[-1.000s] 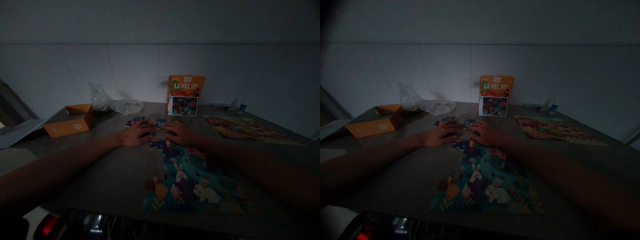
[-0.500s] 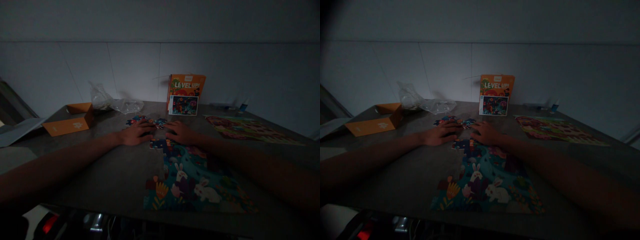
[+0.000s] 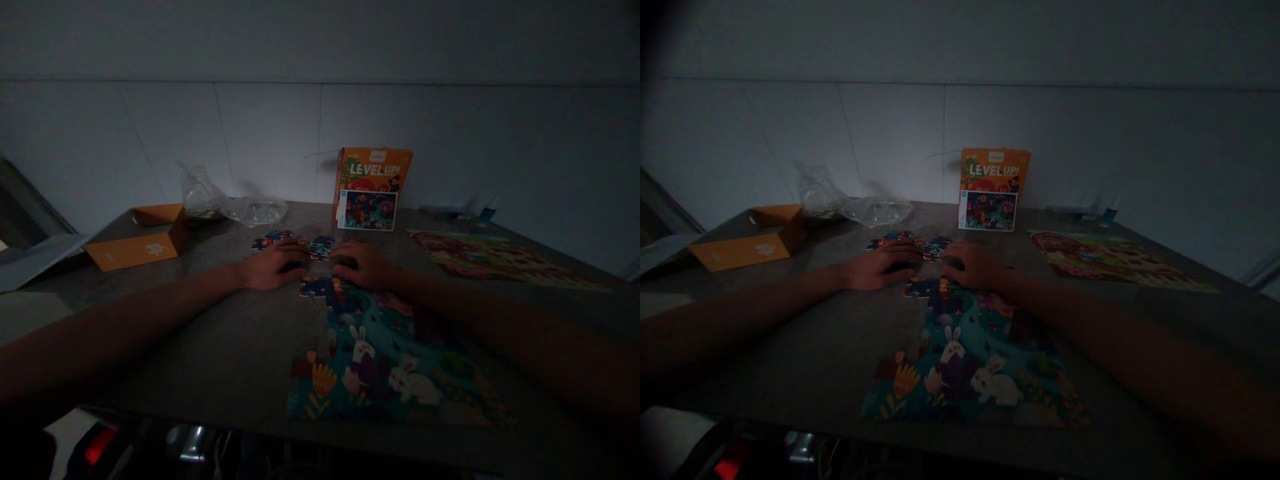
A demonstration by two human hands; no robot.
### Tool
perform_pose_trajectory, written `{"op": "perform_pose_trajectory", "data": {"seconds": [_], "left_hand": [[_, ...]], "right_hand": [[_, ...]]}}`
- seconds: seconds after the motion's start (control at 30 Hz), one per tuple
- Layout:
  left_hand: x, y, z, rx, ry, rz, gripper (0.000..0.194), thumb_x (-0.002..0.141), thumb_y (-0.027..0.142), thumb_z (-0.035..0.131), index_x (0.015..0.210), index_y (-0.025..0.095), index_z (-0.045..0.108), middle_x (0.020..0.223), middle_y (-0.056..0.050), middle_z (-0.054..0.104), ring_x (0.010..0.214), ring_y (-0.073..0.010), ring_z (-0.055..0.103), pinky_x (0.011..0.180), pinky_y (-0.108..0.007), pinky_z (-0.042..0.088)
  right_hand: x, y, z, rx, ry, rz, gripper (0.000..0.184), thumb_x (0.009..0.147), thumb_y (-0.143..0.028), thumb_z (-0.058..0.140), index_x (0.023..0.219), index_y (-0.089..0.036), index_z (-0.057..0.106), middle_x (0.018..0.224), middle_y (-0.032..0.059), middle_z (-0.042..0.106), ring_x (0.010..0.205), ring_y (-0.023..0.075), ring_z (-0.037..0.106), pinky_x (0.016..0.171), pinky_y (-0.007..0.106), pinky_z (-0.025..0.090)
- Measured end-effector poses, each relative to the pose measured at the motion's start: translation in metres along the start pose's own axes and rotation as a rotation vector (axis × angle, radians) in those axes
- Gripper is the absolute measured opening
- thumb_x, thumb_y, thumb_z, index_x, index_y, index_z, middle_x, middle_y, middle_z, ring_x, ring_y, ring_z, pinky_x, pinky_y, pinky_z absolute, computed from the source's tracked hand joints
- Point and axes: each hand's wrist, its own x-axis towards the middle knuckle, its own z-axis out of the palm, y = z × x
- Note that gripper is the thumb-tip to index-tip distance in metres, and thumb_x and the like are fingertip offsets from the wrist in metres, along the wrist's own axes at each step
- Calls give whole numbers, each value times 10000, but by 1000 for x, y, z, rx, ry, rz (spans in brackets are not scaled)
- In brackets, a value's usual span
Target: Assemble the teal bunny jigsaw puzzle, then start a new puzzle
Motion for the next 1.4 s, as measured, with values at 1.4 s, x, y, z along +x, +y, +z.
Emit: {"op": "perform_pose_trajectory", "data": {"seconds": [1.4], "left_hand": [[-3,3,-1,17,-3,-32,426,991,293,481,1394,157,506,1441,-145,538,1356,-287,482,1133,-460,419]], "right_hand": [[0,-1,0,30,3,-22,272,850,-220,597,1097,-163,697,1098,123,712,1017,250,653,921,404,500]]}}
